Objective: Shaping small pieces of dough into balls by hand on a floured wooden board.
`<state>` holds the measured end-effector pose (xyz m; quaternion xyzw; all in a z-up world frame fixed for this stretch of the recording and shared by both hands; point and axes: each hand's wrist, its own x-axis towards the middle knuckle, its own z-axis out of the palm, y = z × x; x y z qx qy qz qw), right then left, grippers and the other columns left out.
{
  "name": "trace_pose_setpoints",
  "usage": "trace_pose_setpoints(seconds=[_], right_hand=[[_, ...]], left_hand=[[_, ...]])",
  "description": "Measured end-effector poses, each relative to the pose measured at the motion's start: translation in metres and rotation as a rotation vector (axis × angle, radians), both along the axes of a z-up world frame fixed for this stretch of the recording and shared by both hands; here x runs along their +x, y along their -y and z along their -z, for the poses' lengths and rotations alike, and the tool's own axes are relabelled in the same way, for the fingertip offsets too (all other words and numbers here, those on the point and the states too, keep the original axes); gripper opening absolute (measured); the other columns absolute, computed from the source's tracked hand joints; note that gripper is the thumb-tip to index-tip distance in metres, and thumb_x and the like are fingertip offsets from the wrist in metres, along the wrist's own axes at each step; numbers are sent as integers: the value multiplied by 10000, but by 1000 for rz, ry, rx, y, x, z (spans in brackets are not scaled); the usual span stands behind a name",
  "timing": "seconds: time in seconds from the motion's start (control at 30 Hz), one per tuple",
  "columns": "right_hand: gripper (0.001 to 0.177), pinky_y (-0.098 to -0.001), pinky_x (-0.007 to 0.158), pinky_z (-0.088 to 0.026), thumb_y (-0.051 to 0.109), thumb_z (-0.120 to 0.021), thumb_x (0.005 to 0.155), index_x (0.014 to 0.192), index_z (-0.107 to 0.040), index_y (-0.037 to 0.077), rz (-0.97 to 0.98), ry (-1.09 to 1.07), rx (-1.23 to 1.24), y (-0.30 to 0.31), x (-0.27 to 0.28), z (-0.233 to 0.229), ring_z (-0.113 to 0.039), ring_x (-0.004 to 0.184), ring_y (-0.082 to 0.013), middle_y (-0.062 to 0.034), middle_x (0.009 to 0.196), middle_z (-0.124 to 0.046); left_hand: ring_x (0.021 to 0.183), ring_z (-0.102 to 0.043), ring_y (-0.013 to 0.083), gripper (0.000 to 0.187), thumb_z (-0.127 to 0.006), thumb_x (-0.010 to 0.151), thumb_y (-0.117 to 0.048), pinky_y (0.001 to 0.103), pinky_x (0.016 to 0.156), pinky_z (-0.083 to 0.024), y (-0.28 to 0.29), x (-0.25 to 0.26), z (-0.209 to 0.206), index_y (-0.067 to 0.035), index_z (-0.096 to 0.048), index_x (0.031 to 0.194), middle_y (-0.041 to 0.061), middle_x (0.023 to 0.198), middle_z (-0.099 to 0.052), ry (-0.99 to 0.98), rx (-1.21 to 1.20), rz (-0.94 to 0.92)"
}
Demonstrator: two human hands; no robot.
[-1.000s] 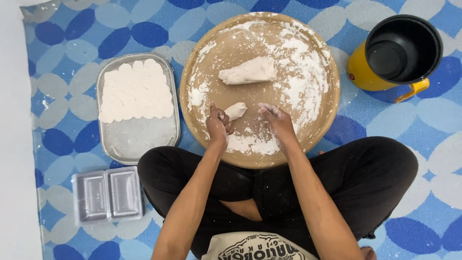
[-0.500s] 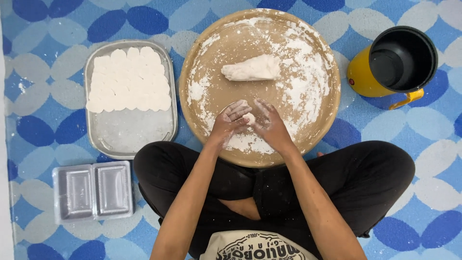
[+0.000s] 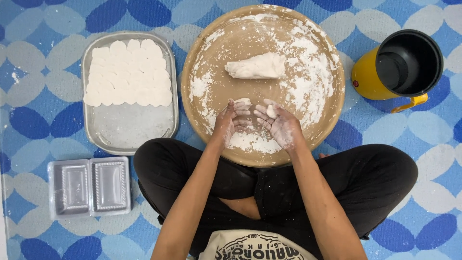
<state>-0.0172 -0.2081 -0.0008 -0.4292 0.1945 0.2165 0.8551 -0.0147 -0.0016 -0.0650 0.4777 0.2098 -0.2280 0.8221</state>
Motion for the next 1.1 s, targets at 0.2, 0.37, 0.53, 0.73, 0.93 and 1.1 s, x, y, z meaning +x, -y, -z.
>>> trace_pose_setpoints(seconds=[0.2,0.37,0.53,0.73,0.93,1.1], right_hand=[[338,-322,485,-388,398,-586,778,540,-436,211,324,-204,126,16,8,19,-375,433,-166,23,432,-309],[379,-343,529,-444,459,-560,843,592,-487,184,288,-255,350,16,3,44,-509,478,-184,-24,520,-496],[729,-487,990,-533,690,-497,892,1206,-599,40,-43,-233,306,-6,-4,39,-696,994,-326,-182,1044,-697],[980,-518,1133,-409,800,-294,913,1453,-497,8,-182,-220,339,-2,-6,30,-588,1270,-406,-264,1374,-600],[885,-538,1139,-421,690,-202,990,1455,-438,-25,-35,-202,195,6,-5,16,-560,1315,-430,-309,1392,-572],[867,-535,1142,-427,699,-349,966,1353,-551,-50,89,-228,432,13,-3,21,-575,1299,-448,-303,1400,-578]], left_hand=[[697,-747,223,710,-337,998,-713,266,556,-604,0,-3,-13,-129,-606,1298,114,988,-751,-32,67,-47],[647,-735,187,493,-521,1026,-555,257,519,-615,2,-6,13,-150,-610,1292,121,927,-748,77,142,12],[1099,-661,248,461,-772,899,-123,327,910,-574,17,-19,-53,-142,-618,1334,96,1241,-664,283,505,122],[1252,-625,290,442,-613,966,-39,388,1074,-522,24,-24,-82,-103,-605,1403,128,1328,-672,407,633,199],[883,-737,157,373,-599,994,-31,225,726,-661,2,-10,-25,-37,-565,1366,99,1097,-711,209,173,-163],[409,-405,75,604,-479,1068,-470,189,384,-373,3,-8,-45,-136,-490,564,-26,455,-396,78,228,-210]])
